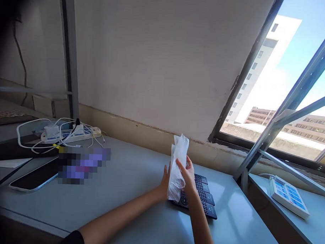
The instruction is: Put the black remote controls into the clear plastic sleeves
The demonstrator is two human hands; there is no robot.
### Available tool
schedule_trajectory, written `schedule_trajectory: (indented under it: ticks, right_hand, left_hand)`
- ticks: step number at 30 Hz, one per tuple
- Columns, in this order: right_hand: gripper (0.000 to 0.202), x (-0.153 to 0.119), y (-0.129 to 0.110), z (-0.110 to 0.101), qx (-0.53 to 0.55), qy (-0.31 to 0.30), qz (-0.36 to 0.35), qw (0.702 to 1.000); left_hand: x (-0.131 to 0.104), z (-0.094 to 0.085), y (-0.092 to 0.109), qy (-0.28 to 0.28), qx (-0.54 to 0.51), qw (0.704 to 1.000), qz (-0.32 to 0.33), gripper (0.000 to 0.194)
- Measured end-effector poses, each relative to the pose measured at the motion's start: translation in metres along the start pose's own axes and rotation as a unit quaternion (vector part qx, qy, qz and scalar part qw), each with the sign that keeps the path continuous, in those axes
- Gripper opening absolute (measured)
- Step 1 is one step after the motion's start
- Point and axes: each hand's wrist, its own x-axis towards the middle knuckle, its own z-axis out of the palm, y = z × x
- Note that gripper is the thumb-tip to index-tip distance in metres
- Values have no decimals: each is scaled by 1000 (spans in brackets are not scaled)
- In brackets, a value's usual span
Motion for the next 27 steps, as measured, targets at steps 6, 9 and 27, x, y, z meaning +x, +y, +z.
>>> schedule_trajectory:
  ticks: [6,9,27]
  right_hand:
    - [64,-10,12,9,-114,0,7,993]
    - [55,-16,14,12,-208,-27,-6,978]
    - [65,2,-4,-62,-603,160,152,766]
  left_hand:
    - [20,-62,-77,-54,55,992,-101,42]
    - [11,-74,-91,-63,67,990,-105,43]
    - [-15,-58,-77,-162,85,950,252,43]
